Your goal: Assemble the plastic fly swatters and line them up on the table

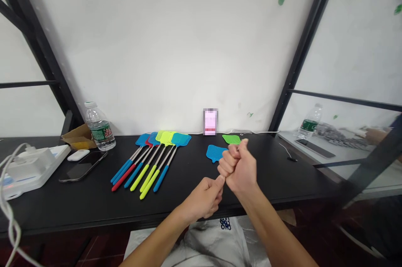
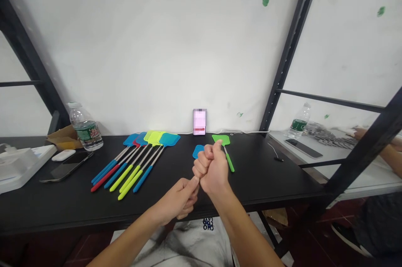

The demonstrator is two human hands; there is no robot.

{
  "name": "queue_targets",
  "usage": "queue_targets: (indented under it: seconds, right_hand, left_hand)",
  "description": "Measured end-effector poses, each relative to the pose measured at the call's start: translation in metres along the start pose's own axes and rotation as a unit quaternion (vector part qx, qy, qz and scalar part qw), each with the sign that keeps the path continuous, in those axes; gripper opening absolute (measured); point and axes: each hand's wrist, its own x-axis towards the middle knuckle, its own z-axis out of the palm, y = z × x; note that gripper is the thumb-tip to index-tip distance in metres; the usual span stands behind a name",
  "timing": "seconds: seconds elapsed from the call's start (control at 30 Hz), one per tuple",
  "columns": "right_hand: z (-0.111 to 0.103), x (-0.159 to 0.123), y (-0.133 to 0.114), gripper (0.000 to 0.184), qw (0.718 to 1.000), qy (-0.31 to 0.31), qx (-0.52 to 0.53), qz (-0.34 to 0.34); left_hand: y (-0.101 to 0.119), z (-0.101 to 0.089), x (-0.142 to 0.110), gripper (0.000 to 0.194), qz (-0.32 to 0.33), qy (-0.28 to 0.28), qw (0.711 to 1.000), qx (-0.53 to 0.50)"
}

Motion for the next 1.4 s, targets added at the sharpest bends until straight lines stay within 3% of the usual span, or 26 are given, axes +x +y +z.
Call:
queue_targets:
  seconds: [0.07,0.13,0.2,0.3,0.5,0.7,0.87,0.97,1.13,1.4]
  right_hand:
    - [-0.007,-0.002,-0.028,0.057,0.994,-0.009,0.023,-0.102]
    - [-0.016,-0.001,-0.051,0.055,0.985,-0.003,0.035,-0.169]
    - [-0.024,0.004,-0.057,0.054,0.990,0.017,0.029,-0.140]
    - [-0.028,0.016,-0.036,0.055,0.996,0.035,0.031,-0.072]
    - [-0.027,0.037,0.037,0.050,0.997,0.002,0.057,0.057]
    - [-0.027,0.037,0.071,0.044,0.993,0.013,0.038,0.114]
    - [-0.028,0.037,0.068,0.030,0.979,0.101,-0.090,0.150]
    - [-0.031,0.039,0.056,0.027,0.980,0.139,-0.049,0.132]
    - [-0.031,0.040,0.039,0.022,0.983,0.148,0.020,0.111]
    - [-0.031,0.043,0.036,0.022,0.985,0.137,0.043,0.100]
  left_hand:
    - [0.003,-0.010,-0.006,0.061,-0.012,0.006,1.000,-0.005]
    - [0.012,-0.024,-0.009,0.060,0.021,0.052,0.998,-0.021]
    - [0.022,-0.038,-0.010,0.059,0.055,0.076,0.995,-0.033]
    - [0.031,-0.051,-0.011,0.058,0.065,0.096,0.993,-0.009]
    - [0.013,-0.048,-0.016,0.038,0.065,0.102,0.978,0.170]
    - [0.000,-0.051,-0.010,0.034,0.107,0.107,0.966,0.211]
    - [-0.011,-0.063,-0.005,0.031,0.128,0.196,0.952,0.196]
    - [-0.016,-0.069,-0.005,0.031,0.130,0.238,0.944,0.187]
    - [-0.018,-0.067,-0.006,0.031,0.117,0.229,0.948,0.188]
    - [-0.022,-0.065,-0.014,0.034,0.130,0.205,0.947,0.211]
